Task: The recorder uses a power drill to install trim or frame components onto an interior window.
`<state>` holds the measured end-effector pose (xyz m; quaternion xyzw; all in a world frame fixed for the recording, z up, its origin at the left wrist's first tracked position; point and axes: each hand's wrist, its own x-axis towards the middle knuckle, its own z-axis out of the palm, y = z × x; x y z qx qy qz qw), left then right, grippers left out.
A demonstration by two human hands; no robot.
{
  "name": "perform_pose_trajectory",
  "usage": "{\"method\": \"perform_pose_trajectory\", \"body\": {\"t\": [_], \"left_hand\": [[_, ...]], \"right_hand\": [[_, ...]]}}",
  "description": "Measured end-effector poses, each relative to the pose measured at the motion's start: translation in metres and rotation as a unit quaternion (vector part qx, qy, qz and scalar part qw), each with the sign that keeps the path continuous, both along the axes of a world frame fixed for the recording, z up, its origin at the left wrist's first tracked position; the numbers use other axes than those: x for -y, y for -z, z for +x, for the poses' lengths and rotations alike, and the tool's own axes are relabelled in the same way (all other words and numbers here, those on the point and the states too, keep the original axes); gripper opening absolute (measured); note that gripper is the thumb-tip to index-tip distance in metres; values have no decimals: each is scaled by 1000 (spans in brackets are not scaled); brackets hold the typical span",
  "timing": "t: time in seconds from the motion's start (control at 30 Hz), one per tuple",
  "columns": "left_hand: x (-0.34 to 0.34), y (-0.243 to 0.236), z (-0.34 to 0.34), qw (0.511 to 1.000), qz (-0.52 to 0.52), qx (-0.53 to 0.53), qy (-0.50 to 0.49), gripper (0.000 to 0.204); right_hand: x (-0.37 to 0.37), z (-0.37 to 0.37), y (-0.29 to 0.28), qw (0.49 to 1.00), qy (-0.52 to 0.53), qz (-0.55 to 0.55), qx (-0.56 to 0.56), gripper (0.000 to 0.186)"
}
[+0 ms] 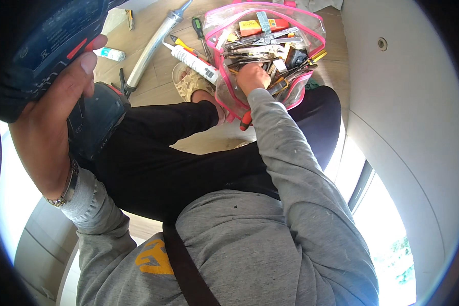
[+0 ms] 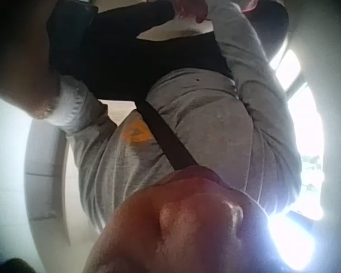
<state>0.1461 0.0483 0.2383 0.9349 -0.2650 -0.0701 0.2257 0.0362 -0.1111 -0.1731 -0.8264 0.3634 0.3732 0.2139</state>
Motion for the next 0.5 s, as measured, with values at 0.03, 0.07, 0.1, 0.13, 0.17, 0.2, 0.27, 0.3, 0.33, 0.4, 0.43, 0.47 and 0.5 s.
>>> {"method": "perform_pose_trajectory", "body": {"t": [0.03, 0.07, 0.1, 0.13, 0.17, 0.2, 0.27, 0.3, 0.33, 0.4, 0.43, 0.47, 0.5], "left_hand": [[-4, 0, 1, 1000, 4, -1, 2, 20], [-9, 2, 2, 999, 23, 16, 21, 19], [-13, 3, 3, 998, 43, 33, 41, 19], [-15, 4, 5, 998, 43, 32, 43, 19], [-15, 3, 6, 997, 48, 35, 45, 19], [-17, 3, 8, 997, 49, 35, 47, 19], [-10, -1, 5, 999, 42, 18, 26, 20], [-7, -3, 3, 999, 34, 2, 6, 21], [-7, -3, 0, 999, 36, 3, 7, 21], [-4, -1, 2, 999, 28, 38, 22, 22], [-2, -3, 3, 999, 27, 40, 25, 22], [-1, -6, 3, 999, 23, 21, 16, 22], [2, -8, 2, 1000, 25, 5, 6, 21]], "right_hand": [[-1, 5, -5, 998, 61, 8, -8, 39], [3, 6, -6, 998, 68, 3, 8, 39], [7, 5, -6, 998, 64, -3, 12, 37], [13, 0, -5, 997, 66, -29, 17, 36], [15, -5, -5, 996, 65, -50, 24, 34], [24, -7, -23, 997, 50, -47, 34, 33], [32, -16, -9, 997, 22, -35, 61, 32], [32, -20, -4, 996, -6, -24, 89, 33], [29, -22, 1, 996, -5, -22, 89, 33], [23, -11, -3, 995, -61, 1, 76, 34], [14, -14, 3, 995, -58, -1, 78, 34], [2, -26, 15, 991, -77, 23, 110, 33], [-9, -32, 23, 984, -98, 51, 143, 33]]}}
